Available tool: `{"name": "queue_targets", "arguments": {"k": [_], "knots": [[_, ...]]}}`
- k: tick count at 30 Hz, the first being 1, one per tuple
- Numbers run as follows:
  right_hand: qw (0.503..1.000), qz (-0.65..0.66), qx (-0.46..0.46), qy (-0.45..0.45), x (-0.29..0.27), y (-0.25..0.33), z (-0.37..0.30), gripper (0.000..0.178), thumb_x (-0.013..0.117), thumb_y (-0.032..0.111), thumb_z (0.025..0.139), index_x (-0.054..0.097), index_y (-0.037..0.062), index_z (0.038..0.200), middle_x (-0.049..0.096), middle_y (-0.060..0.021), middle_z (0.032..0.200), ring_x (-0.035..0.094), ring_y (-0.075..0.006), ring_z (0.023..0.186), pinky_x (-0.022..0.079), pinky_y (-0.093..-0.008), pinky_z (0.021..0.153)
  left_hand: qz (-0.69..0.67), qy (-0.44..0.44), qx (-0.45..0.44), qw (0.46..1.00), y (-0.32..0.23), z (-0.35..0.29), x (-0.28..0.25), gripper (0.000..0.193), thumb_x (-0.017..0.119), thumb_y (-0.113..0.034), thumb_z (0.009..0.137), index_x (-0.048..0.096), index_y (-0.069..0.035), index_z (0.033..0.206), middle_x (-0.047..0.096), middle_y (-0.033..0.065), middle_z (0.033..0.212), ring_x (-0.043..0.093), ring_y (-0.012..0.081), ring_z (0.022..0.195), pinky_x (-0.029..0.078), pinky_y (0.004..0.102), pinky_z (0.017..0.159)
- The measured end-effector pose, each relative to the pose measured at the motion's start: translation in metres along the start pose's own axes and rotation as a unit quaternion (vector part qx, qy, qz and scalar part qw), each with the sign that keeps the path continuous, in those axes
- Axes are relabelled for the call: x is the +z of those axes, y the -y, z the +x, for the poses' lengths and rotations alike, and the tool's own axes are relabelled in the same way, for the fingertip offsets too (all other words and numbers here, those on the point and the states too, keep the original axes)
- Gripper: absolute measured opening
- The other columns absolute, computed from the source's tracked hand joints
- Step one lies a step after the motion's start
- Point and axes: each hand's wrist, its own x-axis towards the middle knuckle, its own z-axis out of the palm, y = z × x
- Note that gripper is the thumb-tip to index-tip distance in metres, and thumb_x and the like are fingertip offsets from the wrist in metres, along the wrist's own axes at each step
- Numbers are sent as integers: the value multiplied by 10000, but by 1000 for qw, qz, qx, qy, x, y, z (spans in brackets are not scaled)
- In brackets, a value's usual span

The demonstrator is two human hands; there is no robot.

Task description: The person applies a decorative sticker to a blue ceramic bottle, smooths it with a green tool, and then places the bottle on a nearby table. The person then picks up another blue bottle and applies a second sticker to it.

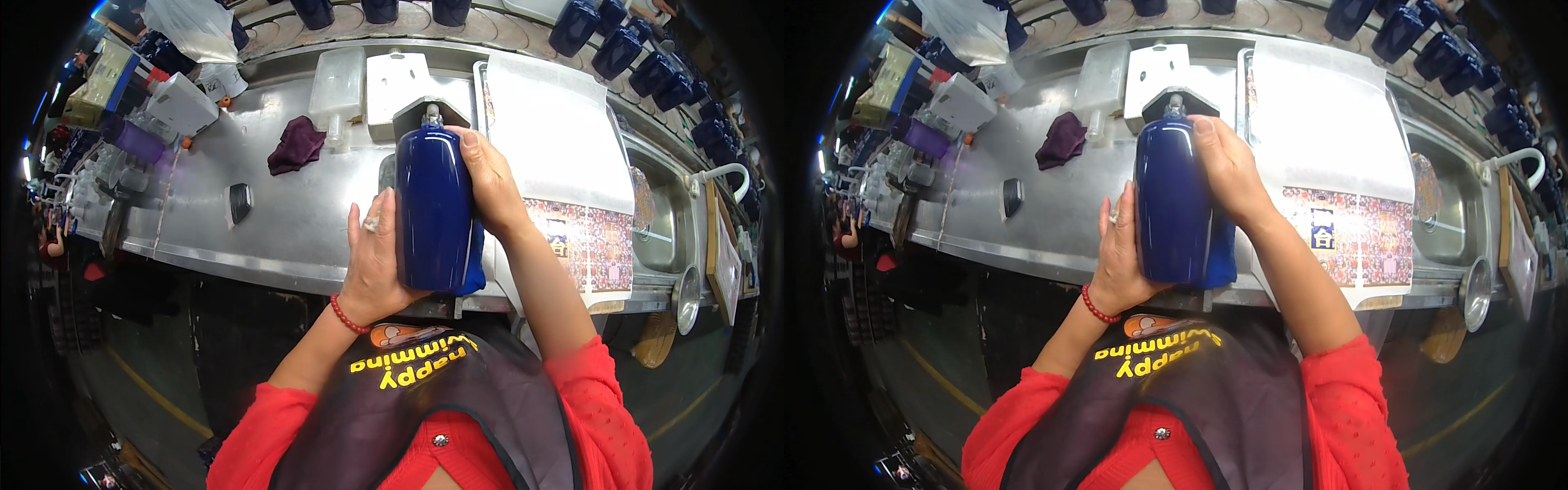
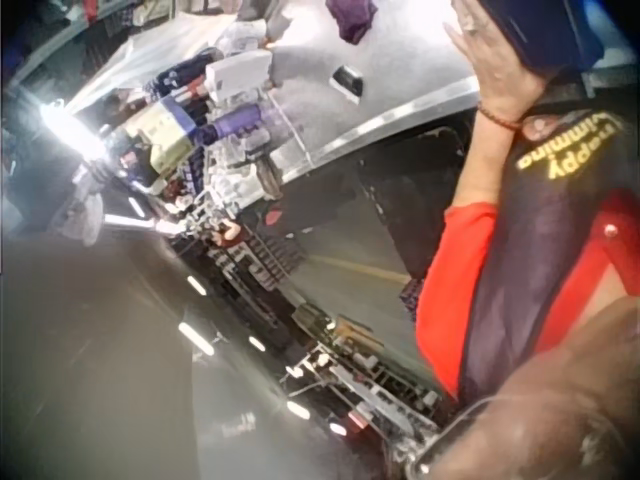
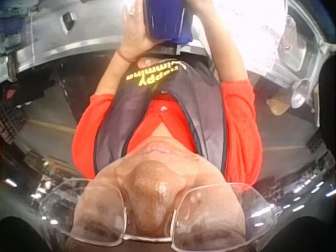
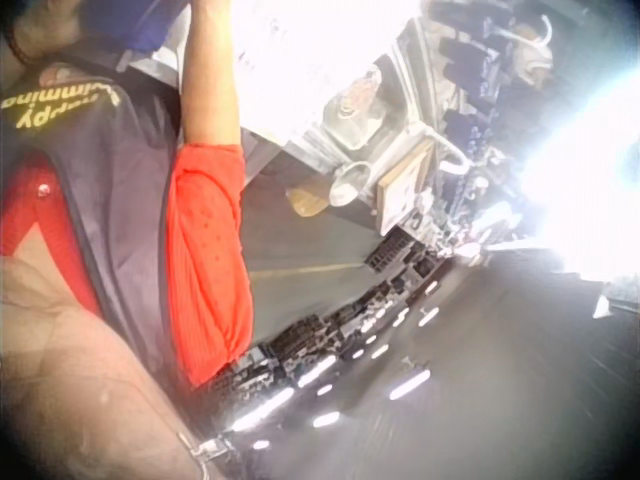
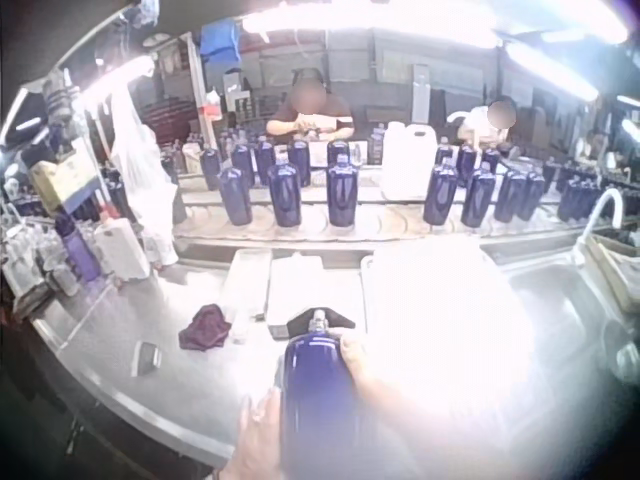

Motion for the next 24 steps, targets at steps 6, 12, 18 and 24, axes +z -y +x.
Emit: {"name": "queue_targets", "arguments": {"k": [6, 12, 18, 24], "knots": [[999, 39, 2, 13, -7, 3, 8, 640, 459, 494, 1087, 558, -56, 1399, 645, -200, 1290, 602, -240, 1189, 450, -319, 1038, -27, -26, -4, 999, -2, 13, -8, 1319, 860, -605, 702, 140, 15, 1617, 530, 222, 1467, 510, 403, 1364, 130, 685, 1168], [994, -95, -59, -9, -20, 7, -27, 677, 482, 465, 1080, 428, -46, 1521, 529, -249, 1479, 546, -292, 1313, 421, -358, 1099, -240, -2, -99, 966, -7, 15, -23, 1149, 762, -614, 837, 218, 50, 1601, 550, 217, 1467, 555, 358, 1354, 208, 562, 1198], [959, -233, -132, 97, -28, 11, -94, 698, 608, 355, 1030, 373, -77, 1525, 494, -309, 1476, 485, -418, 1382, 370, -426, 1158, -416, 20, -138, 898, -22, 16, -31, 978, 686, -556, 945, 275, 63, 1580, 574, 171, 1390, 579, 223, 1260, 422, 334, 1080], [932, -285, -212, 66, -14, 16, -106, 865, 751, 346, 905, 342, -71, 1544, 484, -303, 1473, 493, -434, 1354, 385, -441, 1138, -534, 30, -155, 831, -32, 19, -36, 759, 684, -452, 988, 422, 75, 1466, 588, 127, 1358, 580, 180, 1201, 467, 318, 1028]]}}
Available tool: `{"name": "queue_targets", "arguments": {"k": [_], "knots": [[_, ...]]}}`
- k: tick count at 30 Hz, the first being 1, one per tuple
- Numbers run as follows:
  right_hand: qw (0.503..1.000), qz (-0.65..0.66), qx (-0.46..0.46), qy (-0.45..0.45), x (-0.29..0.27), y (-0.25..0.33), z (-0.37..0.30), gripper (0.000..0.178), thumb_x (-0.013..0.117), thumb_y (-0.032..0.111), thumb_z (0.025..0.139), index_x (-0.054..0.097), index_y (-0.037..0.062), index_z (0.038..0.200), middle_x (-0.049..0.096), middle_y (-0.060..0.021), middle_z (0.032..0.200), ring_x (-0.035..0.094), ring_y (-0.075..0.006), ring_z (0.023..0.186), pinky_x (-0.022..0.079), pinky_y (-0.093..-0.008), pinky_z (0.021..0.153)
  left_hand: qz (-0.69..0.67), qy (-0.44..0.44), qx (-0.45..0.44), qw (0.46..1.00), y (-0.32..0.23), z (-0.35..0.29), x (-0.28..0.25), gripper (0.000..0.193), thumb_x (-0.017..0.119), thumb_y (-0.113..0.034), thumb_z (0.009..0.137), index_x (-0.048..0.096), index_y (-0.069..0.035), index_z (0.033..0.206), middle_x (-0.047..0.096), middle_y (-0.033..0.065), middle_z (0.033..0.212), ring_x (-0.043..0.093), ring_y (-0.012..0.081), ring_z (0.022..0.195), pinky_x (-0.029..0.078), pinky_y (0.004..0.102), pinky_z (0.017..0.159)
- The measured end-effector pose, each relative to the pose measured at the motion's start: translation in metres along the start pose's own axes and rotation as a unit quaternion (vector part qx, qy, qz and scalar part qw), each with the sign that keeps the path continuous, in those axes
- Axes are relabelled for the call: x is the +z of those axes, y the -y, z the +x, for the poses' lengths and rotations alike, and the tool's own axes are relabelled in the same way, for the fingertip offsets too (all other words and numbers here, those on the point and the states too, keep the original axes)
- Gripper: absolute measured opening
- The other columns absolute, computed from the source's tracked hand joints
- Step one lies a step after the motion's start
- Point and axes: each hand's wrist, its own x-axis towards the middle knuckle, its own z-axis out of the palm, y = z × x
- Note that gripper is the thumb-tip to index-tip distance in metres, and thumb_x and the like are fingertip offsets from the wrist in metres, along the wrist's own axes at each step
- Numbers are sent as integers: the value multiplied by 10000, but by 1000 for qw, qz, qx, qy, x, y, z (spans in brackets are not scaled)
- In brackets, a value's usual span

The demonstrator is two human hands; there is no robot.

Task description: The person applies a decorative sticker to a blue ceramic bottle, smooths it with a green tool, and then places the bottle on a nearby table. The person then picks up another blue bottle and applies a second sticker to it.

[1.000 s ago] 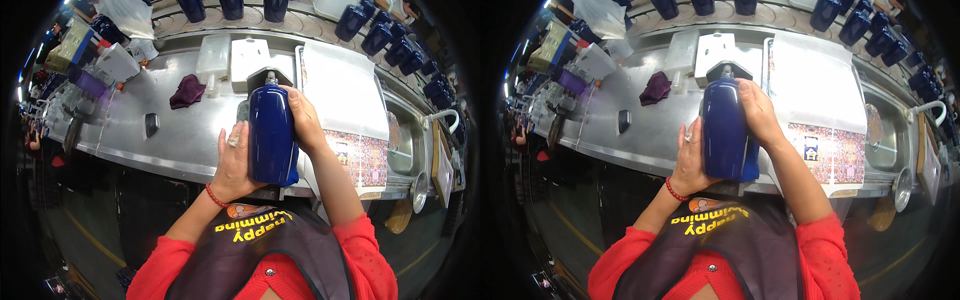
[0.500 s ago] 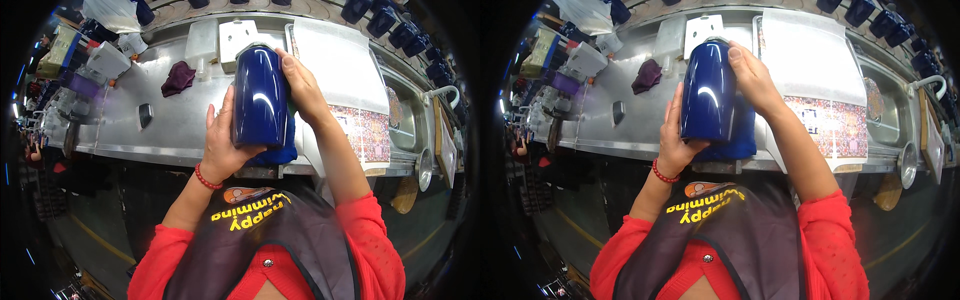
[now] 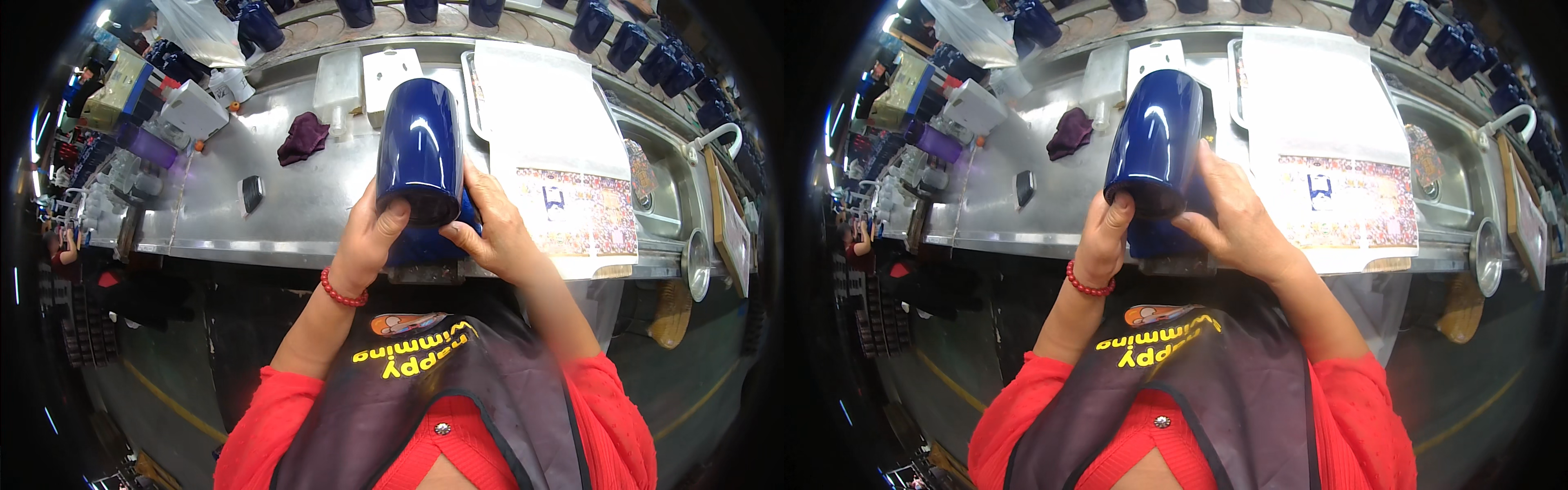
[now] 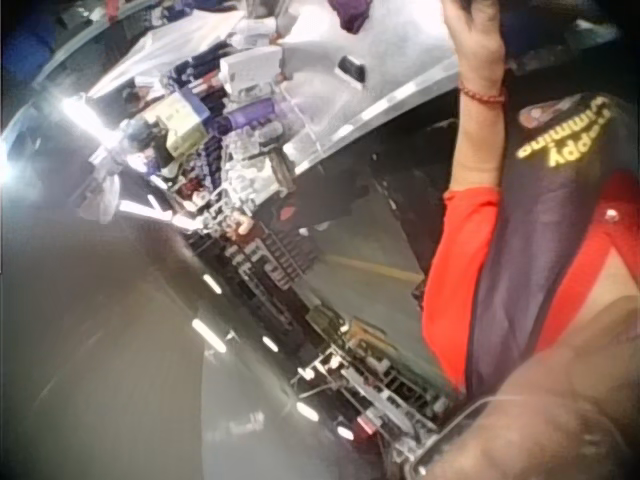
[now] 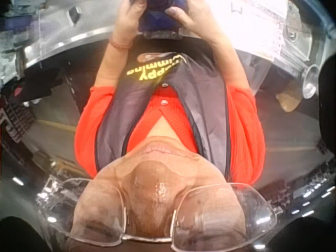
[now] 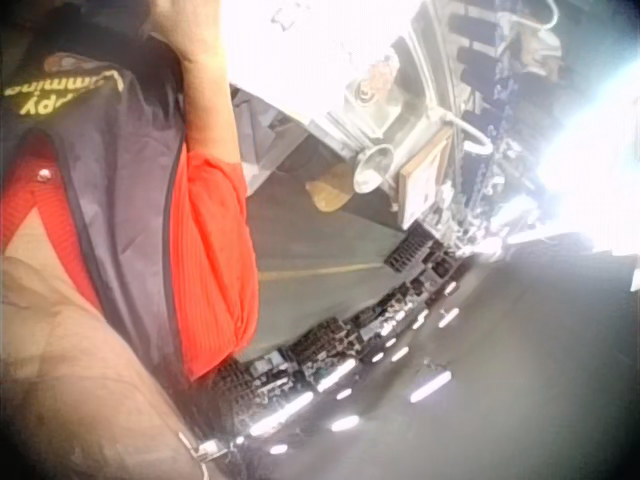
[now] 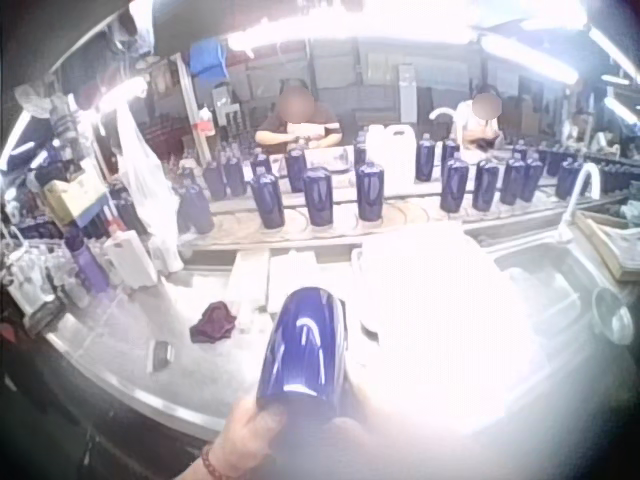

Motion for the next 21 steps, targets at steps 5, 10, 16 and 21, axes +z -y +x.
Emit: {"name": "queue_targets", "arguments": {"k": [5, 10, 16, 21], "knots": [[998, -44, -41, -12, -7, 7, 9, 804, 778, 184, 863, 381, -77, 1512, 495, -308, 1450, 504, -459, 1315, 411, -473, 1112, 145, -32, -26, 989, -2, -3, -5, 753, 740, -411, 955, 439, 79, 1440, 610, 160, 1317, 565, 194, 1234, 441, 338, 1065], [996, -79, -38, 6, -14, 10, 7, 804, 773, 205, 874, 391, 4, 1552, 479, -265, 1495, 477, -436, 1359, 396, -460, 1141, 317, -149, 121, 929, 10, -5, 5, 852, 814, -425, 877, 431, 69, 1456, 574, 225, 1337, 539, 298, 1282, 426, 408, 1091], [987, -121, -104, -21, -16, 1, -7, 656, 776, 65, 810, 551, 15, 1424, 543, -227, 1429, 532, -404, 1300, 461, -448, 1084, 530, -107, 85, 837, 36, -21, -10, 746, 754, -497, 893, 533, -1, 1405, 599, 201, 1332, 487, 380, 1328, 250, 564, 1181], [958, -287, 25, 0, -73, -43, -37, 437, 691, -26, 809, 670, 5, 1244, 622, -193, 1327, 602, -366, 1197, 525, -428, 992, 592, -118, 147, 784, 50, -22, -10, 774, 742, -532, 891, 537, 2, 1413, 555, 203, 1401, 416, 430, 1383, 235, 586, 1183]]}}
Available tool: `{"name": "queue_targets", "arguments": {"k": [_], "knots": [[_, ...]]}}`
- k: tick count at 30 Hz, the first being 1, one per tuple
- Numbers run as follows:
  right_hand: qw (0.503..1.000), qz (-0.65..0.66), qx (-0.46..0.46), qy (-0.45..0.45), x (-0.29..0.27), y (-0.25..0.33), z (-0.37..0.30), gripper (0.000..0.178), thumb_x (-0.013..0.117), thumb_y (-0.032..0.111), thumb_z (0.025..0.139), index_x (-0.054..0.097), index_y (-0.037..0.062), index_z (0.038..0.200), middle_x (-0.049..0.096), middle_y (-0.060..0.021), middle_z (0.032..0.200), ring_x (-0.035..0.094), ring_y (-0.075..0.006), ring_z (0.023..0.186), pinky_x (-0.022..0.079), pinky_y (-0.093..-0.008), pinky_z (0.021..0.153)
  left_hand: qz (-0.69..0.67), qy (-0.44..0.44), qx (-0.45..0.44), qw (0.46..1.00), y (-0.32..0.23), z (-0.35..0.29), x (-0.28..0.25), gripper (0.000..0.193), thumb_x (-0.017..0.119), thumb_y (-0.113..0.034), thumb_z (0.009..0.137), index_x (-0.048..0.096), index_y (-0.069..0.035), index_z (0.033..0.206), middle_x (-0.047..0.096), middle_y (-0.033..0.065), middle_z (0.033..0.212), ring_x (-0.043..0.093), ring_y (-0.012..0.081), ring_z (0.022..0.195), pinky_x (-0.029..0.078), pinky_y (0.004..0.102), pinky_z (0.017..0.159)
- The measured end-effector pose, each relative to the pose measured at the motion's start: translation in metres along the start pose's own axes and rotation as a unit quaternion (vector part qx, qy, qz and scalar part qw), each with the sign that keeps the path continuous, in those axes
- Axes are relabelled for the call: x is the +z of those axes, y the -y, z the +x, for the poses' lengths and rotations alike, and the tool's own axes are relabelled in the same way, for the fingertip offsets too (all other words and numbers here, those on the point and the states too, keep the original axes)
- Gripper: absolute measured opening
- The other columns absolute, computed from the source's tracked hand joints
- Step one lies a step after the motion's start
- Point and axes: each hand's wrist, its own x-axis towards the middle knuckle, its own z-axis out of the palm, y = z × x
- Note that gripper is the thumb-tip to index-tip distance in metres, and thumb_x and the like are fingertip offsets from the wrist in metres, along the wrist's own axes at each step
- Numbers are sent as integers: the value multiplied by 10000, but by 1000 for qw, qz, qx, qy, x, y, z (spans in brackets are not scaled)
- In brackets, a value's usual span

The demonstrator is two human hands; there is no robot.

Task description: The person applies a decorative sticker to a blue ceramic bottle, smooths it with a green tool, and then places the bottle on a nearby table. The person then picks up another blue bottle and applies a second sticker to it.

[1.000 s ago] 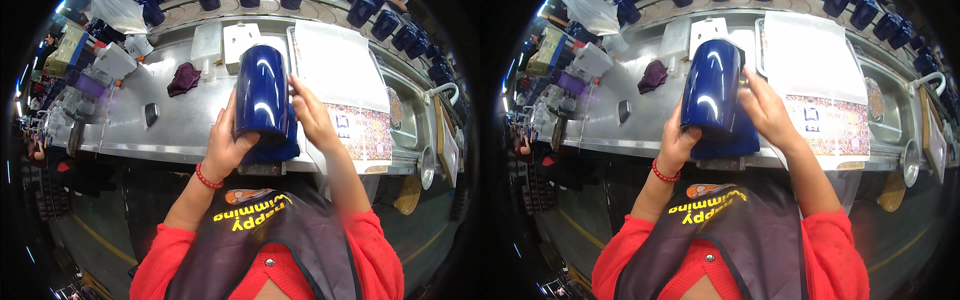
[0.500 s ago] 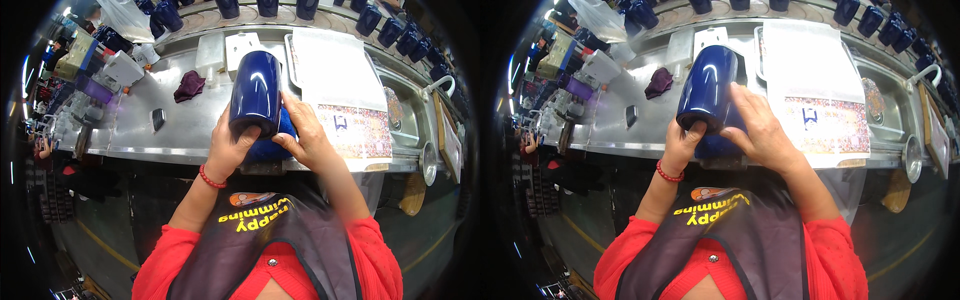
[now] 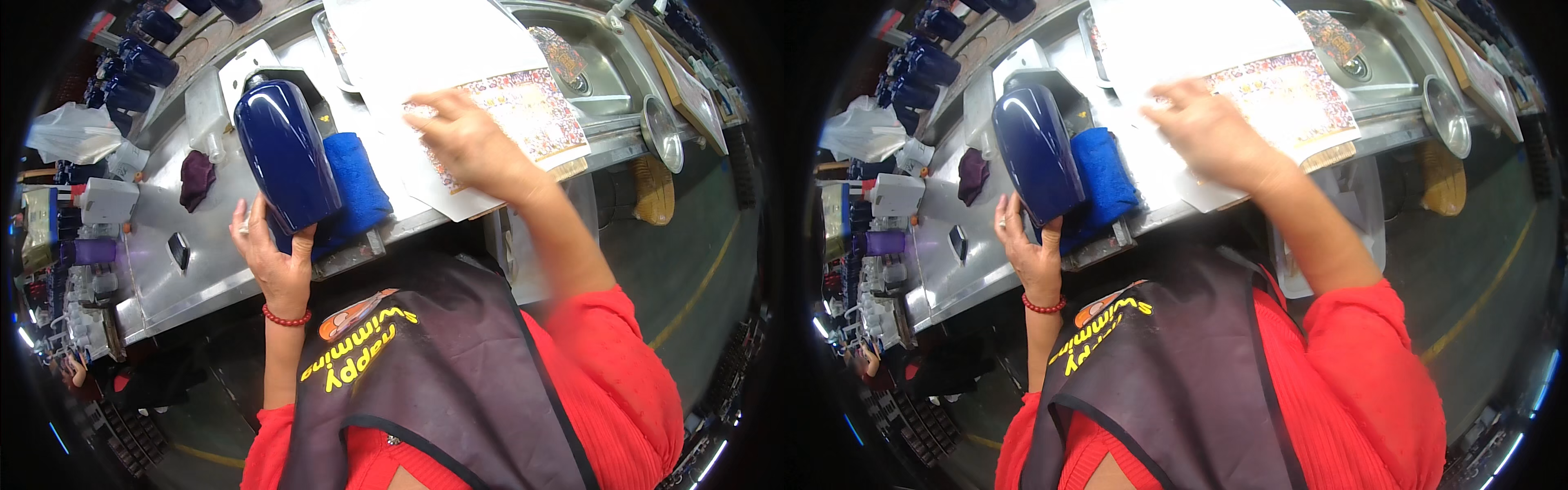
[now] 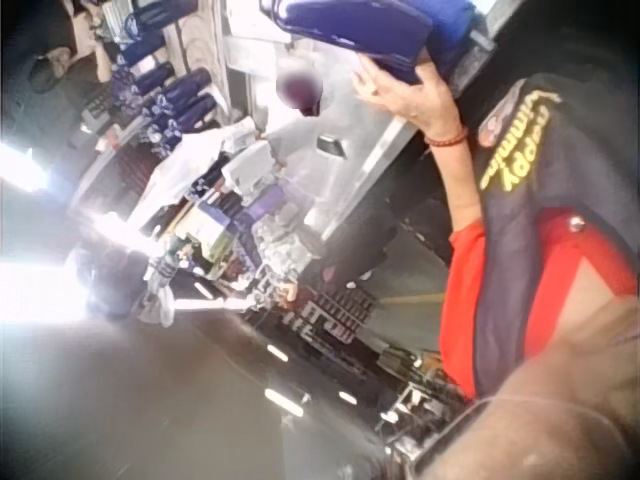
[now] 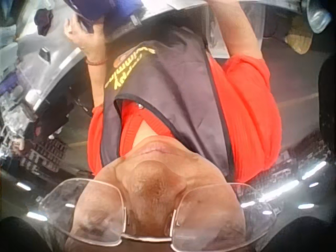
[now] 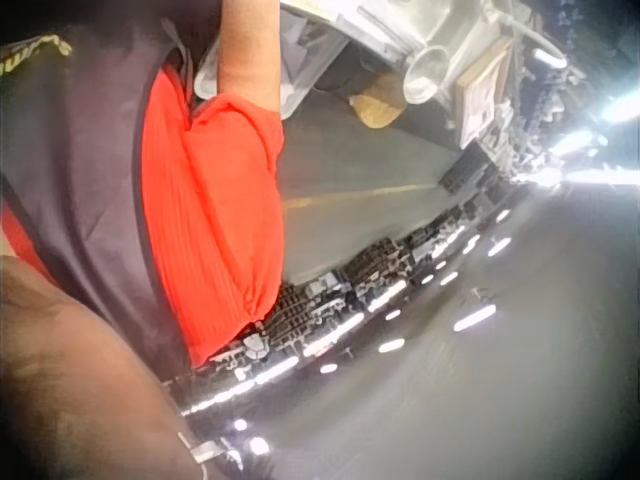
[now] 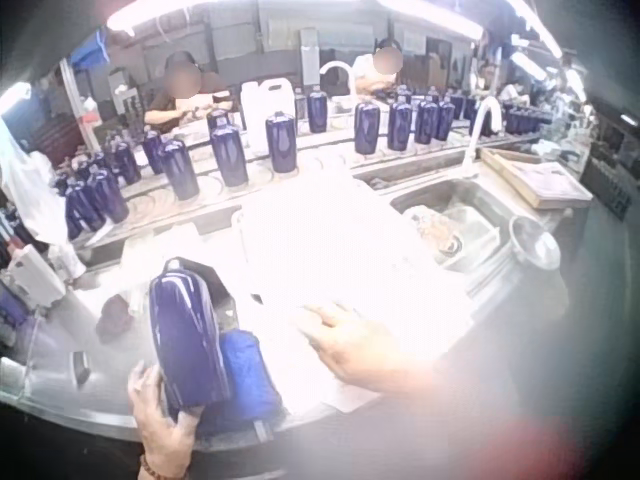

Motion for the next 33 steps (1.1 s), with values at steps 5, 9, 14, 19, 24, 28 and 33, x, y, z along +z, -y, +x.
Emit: {"name": "queue_targets", "arguments": {"k": [5, 9, 14, 19, 24, 28, 33], "knots": [[979, -148, 107, 88, 1, -51, -32, 402, 659, 50, 854, 690, 119, 1249, 561, -129, 1420, 532, -329, 1293, 504, -450, 975, 12, -38, 94, 995, -23, 7, -8, 675, 739, -409, 927, 543, 6, 1422, 504, 222, 1473, 344, 458, 1427, 261, 563, 1177], [975, -143, 108, 135, 10, -57, -35, 418, 646, 55, 861, 693, 149, 1266, 551, -82, 1409, 501, -298, 1312, 477, -445, 989, 9, -22, 125, 992, -35, 14, -7, 594, 757, -341, 920, 590, -37, 1402, 478, 236, 1507, 347, 455, 1425, 249, 537, 1194], [978, -124, 79, 144, 11, -58, -19, 437, 626, 49, 876, 699, 177, 1287, 558, -52, 1380, 487, -279, 1316, 461, -445, 995, -7, -22, 115, 993, -34, 19, 0, 555, 763, -261, 912, 597, -50, 1398, 479, 251, 1515, 364, 443, 1425, 249, 527, 1196], [979, -122, 42, 156, 19, -57, -4, 438, 622, 41, 879, 706, 193, 1281, 555, -46, 1388, 482, -265, 1327, 458, -444, 1000, -35, -25, 117, 992, -33, 16, 5, 570, 759, -231, 913, 573, -43, 1417, 469, 271, 1520, 386, 432, 1428, 247, 522, 1198], [973, -155, 8, 173, 27, -53, 14, 445, 628, 33, 881, 713, 225, 1273, 549, -38, 1398, 479, -244, 1339, 462, -447, 1002, -56, -25, 116, 991, -31, 16, 7, 579, 757, -223, 914, 561, -42, 1428, 444, 272, 1536, 384, 431, 1434, 259, 509, 1193], [982, -140, -33, 125, 38, -49, 42, 432, 638, 34, 887, 722, 238, 1258, 534, -30, 1425, 453, -228, 1373, 465, -452, 1015, -56, -22, 118, 991, -29, 15, 7, 598, 763, -230, 905, 556, -42, 1434, 443, 274, 1530, 391, 437, 1423, 270, 508, 1185], [974, -107, -89, 178, 54, -45, 83, 274, 718, 58, 843, 762, 185, 1082, 526, -31, 1437, 458, -229, 1375, 479, -450, 1017, -53, -30, 116, 991, -26, 15, 9, 597, 764, -262, 901, 570, -67, 1431, 440, 270, 1529, 413, 437, 1399, 294, 510, 1170]]}}
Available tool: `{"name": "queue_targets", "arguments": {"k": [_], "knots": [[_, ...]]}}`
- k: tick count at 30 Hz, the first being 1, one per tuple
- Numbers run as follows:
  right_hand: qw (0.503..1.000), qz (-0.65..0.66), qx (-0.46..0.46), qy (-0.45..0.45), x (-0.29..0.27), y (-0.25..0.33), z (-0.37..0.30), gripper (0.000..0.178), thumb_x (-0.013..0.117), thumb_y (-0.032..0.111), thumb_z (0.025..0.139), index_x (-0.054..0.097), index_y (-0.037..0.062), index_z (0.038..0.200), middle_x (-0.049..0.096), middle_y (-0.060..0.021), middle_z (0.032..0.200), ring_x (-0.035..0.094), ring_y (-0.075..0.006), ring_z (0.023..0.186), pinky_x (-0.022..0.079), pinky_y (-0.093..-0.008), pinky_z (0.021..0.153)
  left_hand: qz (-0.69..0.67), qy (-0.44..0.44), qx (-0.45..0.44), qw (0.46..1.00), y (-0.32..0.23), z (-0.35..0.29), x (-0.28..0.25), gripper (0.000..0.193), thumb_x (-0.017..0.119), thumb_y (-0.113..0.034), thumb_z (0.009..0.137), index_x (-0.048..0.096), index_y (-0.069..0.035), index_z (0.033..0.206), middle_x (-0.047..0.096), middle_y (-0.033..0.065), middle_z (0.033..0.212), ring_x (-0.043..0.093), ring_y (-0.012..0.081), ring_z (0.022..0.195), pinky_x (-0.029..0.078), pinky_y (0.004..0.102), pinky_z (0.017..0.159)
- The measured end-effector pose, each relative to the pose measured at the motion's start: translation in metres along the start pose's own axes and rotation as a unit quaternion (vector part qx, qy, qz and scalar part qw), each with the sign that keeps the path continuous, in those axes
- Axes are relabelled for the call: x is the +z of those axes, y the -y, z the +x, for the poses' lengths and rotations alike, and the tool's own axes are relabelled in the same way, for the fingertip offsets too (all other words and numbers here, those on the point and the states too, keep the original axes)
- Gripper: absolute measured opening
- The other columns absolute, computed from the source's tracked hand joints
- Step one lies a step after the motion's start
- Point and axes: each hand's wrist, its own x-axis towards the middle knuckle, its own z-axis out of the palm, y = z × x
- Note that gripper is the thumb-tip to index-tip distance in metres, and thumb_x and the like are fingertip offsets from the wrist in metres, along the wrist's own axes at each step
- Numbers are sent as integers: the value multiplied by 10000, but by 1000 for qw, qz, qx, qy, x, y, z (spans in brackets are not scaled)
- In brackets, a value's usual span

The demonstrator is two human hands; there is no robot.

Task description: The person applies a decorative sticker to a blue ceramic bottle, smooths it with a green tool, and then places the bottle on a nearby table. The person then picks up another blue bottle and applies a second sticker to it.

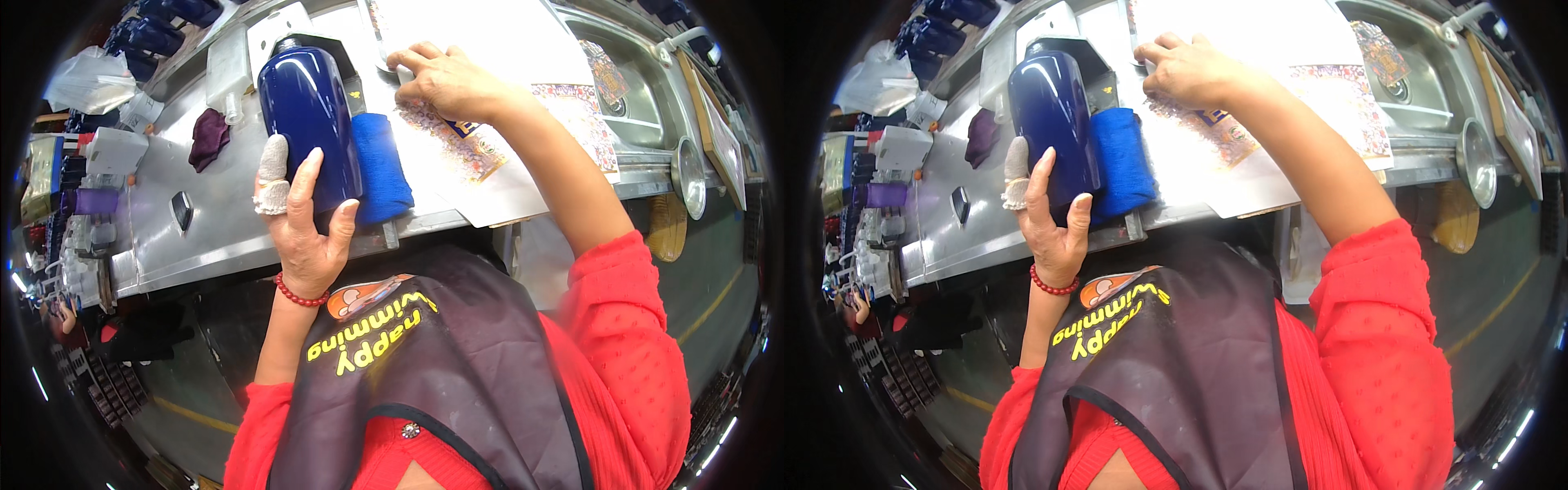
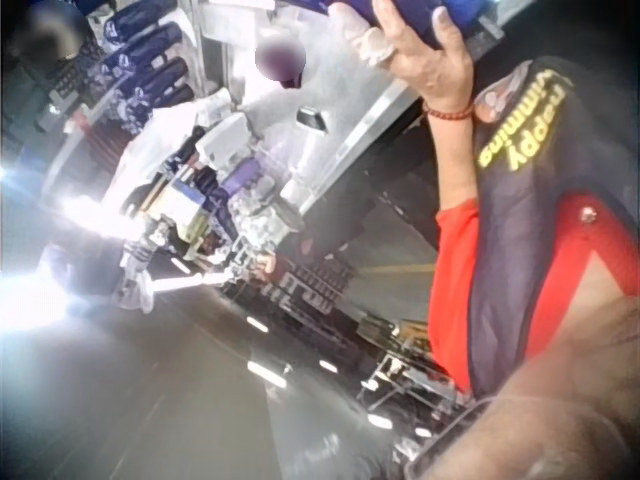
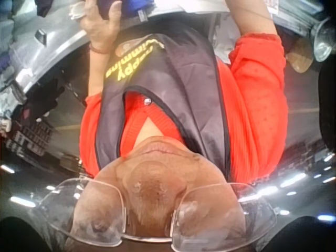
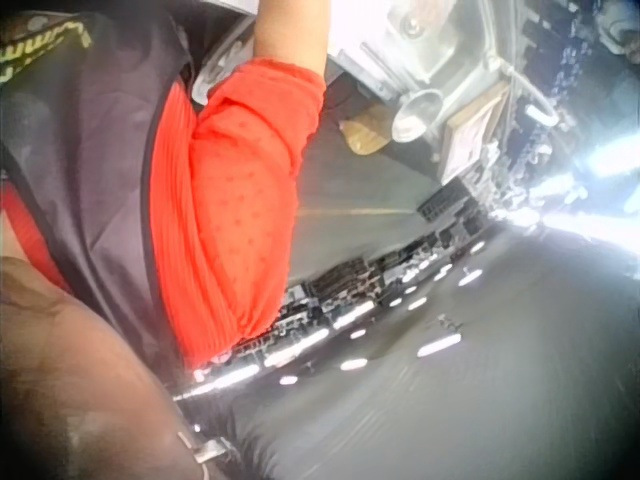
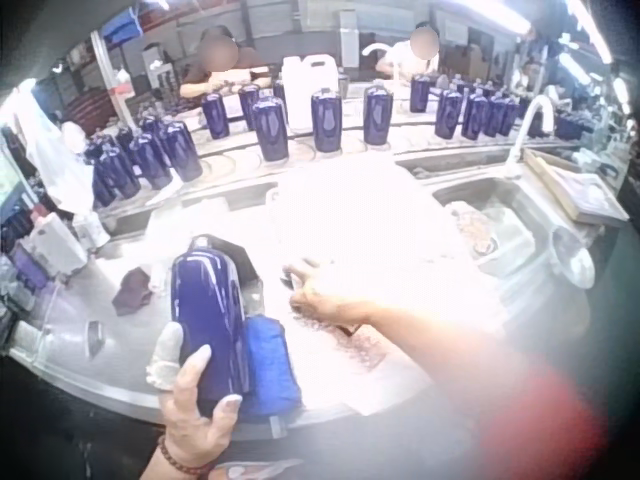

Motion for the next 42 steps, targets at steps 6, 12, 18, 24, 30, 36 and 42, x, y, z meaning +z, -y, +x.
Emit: {"name": "queue_targets", "arguments": {"k": [6, 12, 18, 24, 30, 36, 42], "knots": [[997, 60, -48, 2, -8, -6, 15, 78, 770, 79, 821, 713, 104, 869, 541, -67, 1380, 501, -269, 1313, 506, -414, 1012, -9, -7, 7, 1000, 3, 0, 1, 624, 776, -279, 880, 574, -74, 1434, 445, 280, 1522, 412, 443, 1398, 291, 526, 1176], [987, 131, -64, -63, -12, -6, -2, 136, 781, 58, 828, 645, 68, 825, 541, -90, 1353, 512, -301, 1277, 507, -409, 1003, -14, -4, 4, 1000, 4, -1, 0, 635, 784, -277, 868, 575, -78, 1433, 440, 283, 1527, 402, 452, 1402, 282, 537, 1179], [976, 156, -53, -142, -34, -19, -11, 132, 752, 79, 877, 623, 76, 905, 549, -85, 1357, 505, -314, 1298, 482, -410, 1044, -19, -1, 6, 1000, 6, -2, 0, 676, 784, -298, 874, 541, -48, 1453, 433, 285, 1527, 401, 453, 1404, 276, 535, 1184], [983, 71, 81, -148, -40, -77, 35, 106, 716, 167, 911, 677, 71, 934, 607, -114, 1256, 512, -343, 1280, 453, -452, 1069, -38, 23, -60, 997, 7, -7, -7, 960, 789, -399, 874, 310, 101, 1538, 458, 307, 1478, 428, 465, 1379, 263, 541, 1190], [950, 9, 307, -59, 17, -161, 107, 275, 733, 310, 885, 745, 62, 1001, 634, -198, 1220, 545, -421, 1198, 496, -515, 974, 20, 59, -76, 995, 22, -13, -18, 1037, 638, -681, 876, 388, 91, 1521, 566, 268, 1384, 535, 439, 1265, 215, 630, 1179], [933, -11, 356, -48, 47, -186, 112, 386, 671, 415, 932, 756, 89, 1120, 585, -151, 1305, 504, -389, 1279, 517, -621, 934, -6, 71, -64, 995, 33, -12, -22, 1013, 624, -671, 893, 382, 73, 1537, 592, 250, 1369, 548, 419, 1253, 221, 646, 1161], [937, -43, 337, -83, 56, -201, 96, 389, 640, 440, 954, 768, 77, 1010, 626, -205, 1213, 579, -438, 1129, 516, -555, 930, 32, 92, -31, 995, 39, -7, -28, 953, 695, -556, 879, 391, 74, 1526, 608, 227, 1336, 558, 404, 1214, 253, 658, 1137]]}}
